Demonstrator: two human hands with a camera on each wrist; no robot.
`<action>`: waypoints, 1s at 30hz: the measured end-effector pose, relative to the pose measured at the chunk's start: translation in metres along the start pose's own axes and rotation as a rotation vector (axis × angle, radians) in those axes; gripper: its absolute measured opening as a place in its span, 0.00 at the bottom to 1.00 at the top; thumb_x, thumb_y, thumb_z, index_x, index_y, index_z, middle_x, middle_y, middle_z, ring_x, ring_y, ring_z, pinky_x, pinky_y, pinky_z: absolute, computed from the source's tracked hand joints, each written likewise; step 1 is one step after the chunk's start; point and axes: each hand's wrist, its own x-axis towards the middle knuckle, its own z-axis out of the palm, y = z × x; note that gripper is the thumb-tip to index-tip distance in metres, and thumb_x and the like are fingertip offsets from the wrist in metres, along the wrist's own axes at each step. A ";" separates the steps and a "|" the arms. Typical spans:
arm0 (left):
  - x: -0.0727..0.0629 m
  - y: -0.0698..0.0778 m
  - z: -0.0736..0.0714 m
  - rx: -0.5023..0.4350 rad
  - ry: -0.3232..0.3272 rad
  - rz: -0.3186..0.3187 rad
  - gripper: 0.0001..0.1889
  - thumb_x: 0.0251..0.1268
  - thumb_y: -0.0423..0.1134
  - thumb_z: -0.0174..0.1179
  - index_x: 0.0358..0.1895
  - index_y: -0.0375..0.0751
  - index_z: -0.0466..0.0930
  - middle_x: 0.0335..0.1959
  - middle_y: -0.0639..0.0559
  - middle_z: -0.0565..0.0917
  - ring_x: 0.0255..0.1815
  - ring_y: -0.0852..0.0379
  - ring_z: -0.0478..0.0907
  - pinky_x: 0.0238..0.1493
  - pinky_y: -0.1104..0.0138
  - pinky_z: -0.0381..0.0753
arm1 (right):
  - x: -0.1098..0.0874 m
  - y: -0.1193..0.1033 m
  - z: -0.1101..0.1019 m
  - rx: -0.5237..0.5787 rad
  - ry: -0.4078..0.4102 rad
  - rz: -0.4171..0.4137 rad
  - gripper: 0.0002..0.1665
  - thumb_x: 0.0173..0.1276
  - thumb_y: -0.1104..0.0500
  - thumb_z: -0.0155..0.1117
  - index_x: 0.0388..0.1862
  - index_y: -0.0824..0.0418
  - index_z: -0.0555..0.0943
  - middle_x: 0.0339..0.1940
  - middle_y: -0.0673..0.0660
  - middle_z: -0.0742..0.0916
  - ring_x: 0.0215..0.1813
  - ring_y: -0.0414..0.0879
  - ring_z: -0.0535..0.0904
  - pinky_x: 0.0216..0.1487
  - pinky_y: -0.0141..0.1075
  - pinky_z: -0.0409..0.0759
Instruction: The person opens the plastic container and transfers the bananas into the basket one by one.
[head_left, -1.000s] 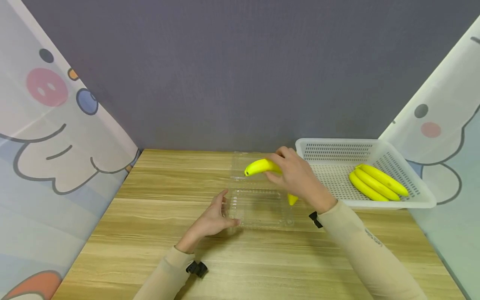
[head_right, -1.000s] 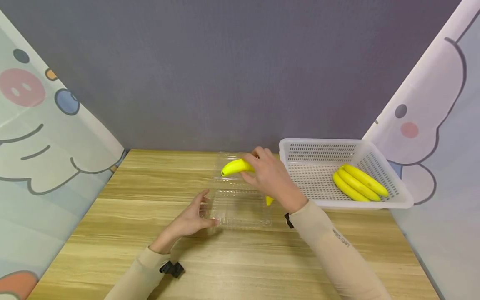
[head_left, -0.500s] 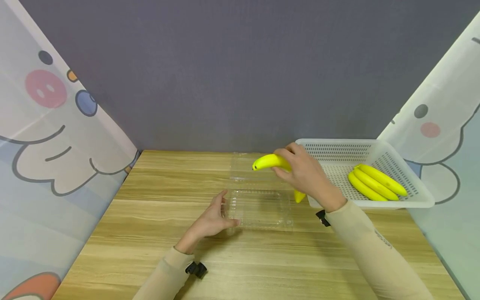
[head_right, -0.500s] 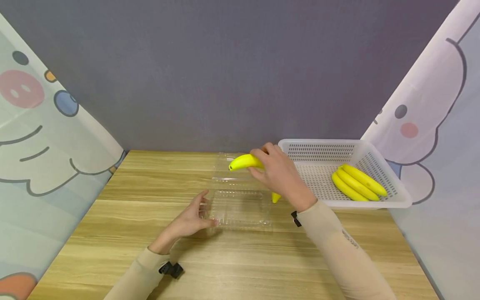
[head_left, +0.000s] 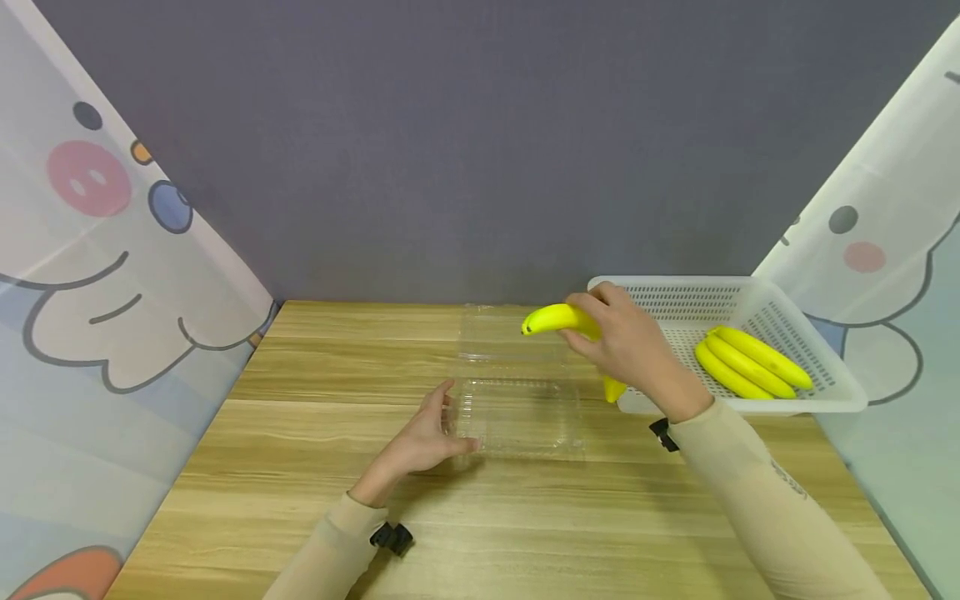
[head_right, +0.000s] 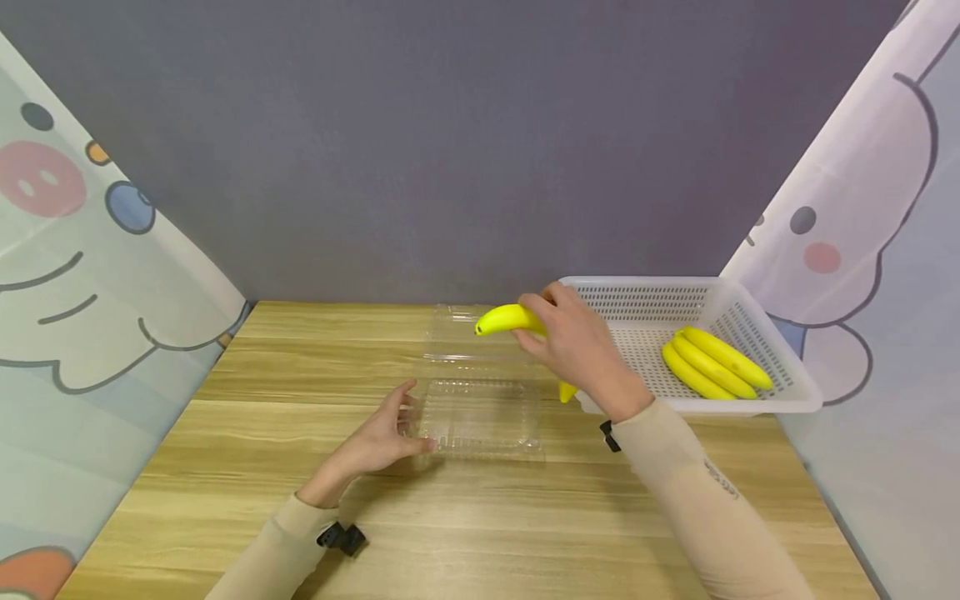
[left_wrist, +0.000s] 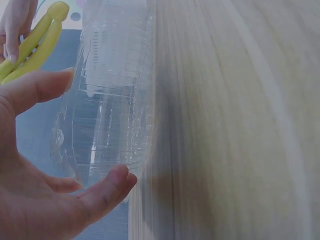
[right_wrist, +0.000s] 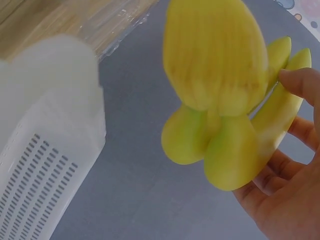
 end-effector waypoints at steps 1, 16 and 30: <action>0.000 0.000 0.000 0.003 0.000 0.000 0.62 0.52 0.46 0.79 0.83 0.39 0.42 0.69 0.37 0.64 0.67 0.38 0.67 0.62 0.44 0.74 | -0.001 0.001 -0.001 -0.004 -0.003 0.007 0.22 0.65 0.54 0.74 0.53 0.62 0.82 0.41 0.60 0.78 0.35 0.51 0.69 0.28 0.40 0.72; -0.001 0.001 0.000 0.013 -0.006 0.006 0.62 0.53 0.46 0.78 0.82 0.39 0.41 0.70 0.36 0.64 0.68 0.36 0.66 0.62 0.41 0.73 | -0.011 0.021 -0.016 -0.044 -0.038 0.052 0.23 0.65 0.58 0.74 0.56 0.64 0.81 0.43 0.63 0.79 0.38 0.55 0.72 0.29 0.45 0.75; -0.002 0.002 0.000 0.009 -0.004 0.005 0.61 0.53 0.45 0.78 0.82 0.39 0.41 0.71 0.37 0.64 0.68 0.38 0.67 0.62 0.43 0.73 | -0.007 0.041 -0.041 -0.074 -0.066 0.142 0.23 0.68 0.55 0.71 0.58 0.65 0.81 0.46 0.64 0.80 0.42 0.58 0.72 0.33 0.49 0.75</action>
